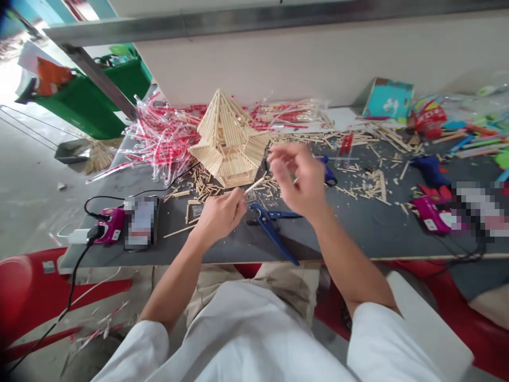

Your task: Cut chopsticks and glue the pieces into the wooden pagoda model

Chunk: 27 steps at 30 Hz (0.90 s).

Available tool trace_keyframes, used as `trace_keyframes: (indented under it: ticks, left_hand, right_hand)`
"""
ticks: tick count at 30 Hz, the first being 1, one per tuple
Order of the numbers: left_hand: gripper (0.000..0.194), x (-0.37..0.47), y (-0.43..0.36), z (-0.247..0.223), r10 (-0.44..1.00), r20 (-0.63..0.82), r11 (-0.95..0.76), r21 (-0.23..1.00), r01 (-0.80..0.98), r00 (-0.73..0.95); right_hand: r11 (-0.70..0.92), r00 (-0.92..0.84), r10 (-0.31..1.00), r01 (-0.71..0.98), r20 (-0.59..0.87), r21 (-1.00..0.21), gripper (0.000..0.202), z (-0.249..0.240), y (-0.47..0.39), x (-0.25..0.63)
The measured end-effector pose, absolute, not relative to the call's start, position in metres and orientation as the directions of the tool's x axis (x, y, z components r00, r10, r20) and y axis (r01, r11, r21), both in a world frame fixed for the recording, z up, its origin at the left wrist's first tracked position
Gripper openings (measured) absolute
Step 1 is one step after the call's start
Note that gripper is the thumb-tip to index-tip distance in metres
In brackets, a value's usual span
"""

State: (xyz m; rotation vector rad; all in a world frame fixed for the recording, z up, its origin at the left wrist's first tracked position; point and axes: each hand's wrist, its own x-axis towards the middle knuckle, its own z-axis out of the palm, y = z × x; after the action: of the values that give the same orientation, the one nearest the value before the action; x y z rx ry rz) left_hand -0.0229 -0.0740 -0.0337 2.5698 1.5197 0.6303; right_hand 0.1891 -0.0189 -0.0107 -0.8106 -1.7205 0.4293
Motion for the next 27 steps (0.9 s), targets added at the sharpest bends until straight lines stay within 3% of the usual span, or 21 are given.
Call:
trace_keyframes:
  ticks: [3,6,27]
  left_hand:
    - [0.026,-0.028,-0.085,-0.05,0.839,0.181,-0.543,0.23,0.808,0.513]
    - [0.027,-0.028,-0.089,-0.063,0.825,0.092,-0.564,0.205,0.8,0.558]
    - [0.029,-0.028,-0.094,-0.091,0.844,0.061,-0.528,0.265,0.807,0.532]
  right_hand:
    - [0.539,-0.305,0.841,0.422,0.446,-0.729,0.024,-0.047,-0.06,0.19]
    - [0.49,-0.323,0.871,0.502,0.371,-0.713,0.027,-0.074,-0.083,0.185]
    - [0.486,-0.301,0.874,0.491,0.383,-0.723,0.034,-0.106,-0.098,0.178]
